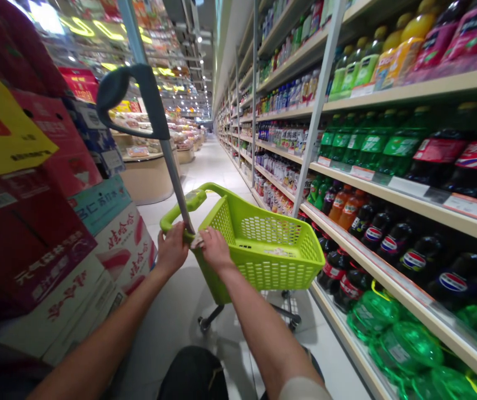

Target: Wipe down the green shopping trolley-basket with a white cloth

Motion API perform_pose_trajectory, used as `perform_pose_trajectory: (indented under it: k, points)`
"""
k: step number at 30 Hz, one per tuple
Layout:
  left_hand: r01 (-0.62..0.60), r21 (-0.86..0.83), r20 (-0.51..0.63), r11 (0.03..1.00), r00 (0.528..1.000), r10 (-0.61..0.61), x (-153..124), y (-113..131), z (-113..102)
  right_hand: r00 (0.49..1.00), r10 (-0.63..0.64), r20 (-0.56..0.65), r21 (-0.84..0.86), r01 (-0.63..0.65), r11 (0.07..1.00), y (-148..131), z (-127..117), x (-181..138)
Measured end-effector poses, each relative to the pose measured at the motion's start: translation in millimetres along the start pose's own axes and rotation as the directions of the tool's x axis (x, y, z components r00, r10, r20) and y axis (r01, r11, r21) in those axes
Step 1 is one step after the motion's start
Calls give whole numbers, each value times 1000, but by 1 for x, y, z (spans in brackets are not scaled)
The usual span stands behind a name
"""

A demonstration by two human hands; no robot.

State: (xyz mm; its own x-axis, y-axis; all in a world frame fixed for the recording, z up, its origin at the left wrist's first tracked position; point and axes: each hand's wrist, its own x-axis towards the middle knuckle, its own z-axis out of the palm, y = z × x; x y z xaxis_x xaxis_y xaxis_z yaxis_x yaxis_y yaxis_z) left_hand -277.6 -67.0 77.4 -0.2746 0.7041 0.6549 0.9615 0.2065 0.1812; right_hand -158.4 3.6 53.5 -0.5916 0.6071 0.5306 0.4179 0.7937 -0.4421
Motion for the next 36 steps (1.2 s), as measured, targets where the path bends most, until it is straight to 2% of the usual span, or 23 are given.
perform_pose_trajectory:
  k: [4,6,9,11,13,15,17,19,21,23,27,29,32,34,36]
  points:
    - [-40,3,-18,999,999,40,-6,5,-1,983,125,-133,-17,-128,992,67,-25,-53]
    - [-28,-5,-51,1000,998,28,-9,10,2,960,157,-233,-8,-164,986,86,-30,-69]
    - [-7,-34,-111,999,994,3,-13,20,7,955,106,-278,45,-97,994,75,-20,-65]
    - [-6,-54,-168,999,986,-3,-16,26,9,970,31,-242,69,-15,998,54,-8,-50]
    - [-54,-56,-213,997,976,41,-20,33,10,978,-29,-205,68,44,997,41,0,-38]
    - [-201,-32,-167,979,967,193,-24,40,10,983,-55,-176,55,66,996,48,-2,-40]
    - [-361,-9,-34,932,932,361,-28,46,12,985,-30,-169,31,35,999,74,-15,-57]
    - [-422,6,89,907,903,420,-30,52,15,976,53,-210,-7,-56,998,108,-33,-80]
    - [-389,31,140,921,914,381,-32,59,19,947,136,-292,-44,-155,987,131,-47,-95]
    - [-345,49,159,937,929,334,-34,67,22,931,160,-328,-52,-187,981,134,-48,-97]
    - [-352,38,177,935,923,341,-36,78,27,975,-4,-220,-34,-3,999,102,-27,-75]
    - [-363,28,180,931,918,353,-37,79,27,980,-55,-191,-42,48,998,101,-25,-74]
    - [-352,20,188,936,920,343,-37,78,26,972,31,-235,-112,-59,992,139,-50,-101]
    - [-342,18,187,939,924,333,-38,79,26,929,154,-337,-186,-226,956,175,-75,-127]
    - [-323,23,182,946,932,313,-39,83,27,887,211,-410,-200,-314,928,199,-92,-144]
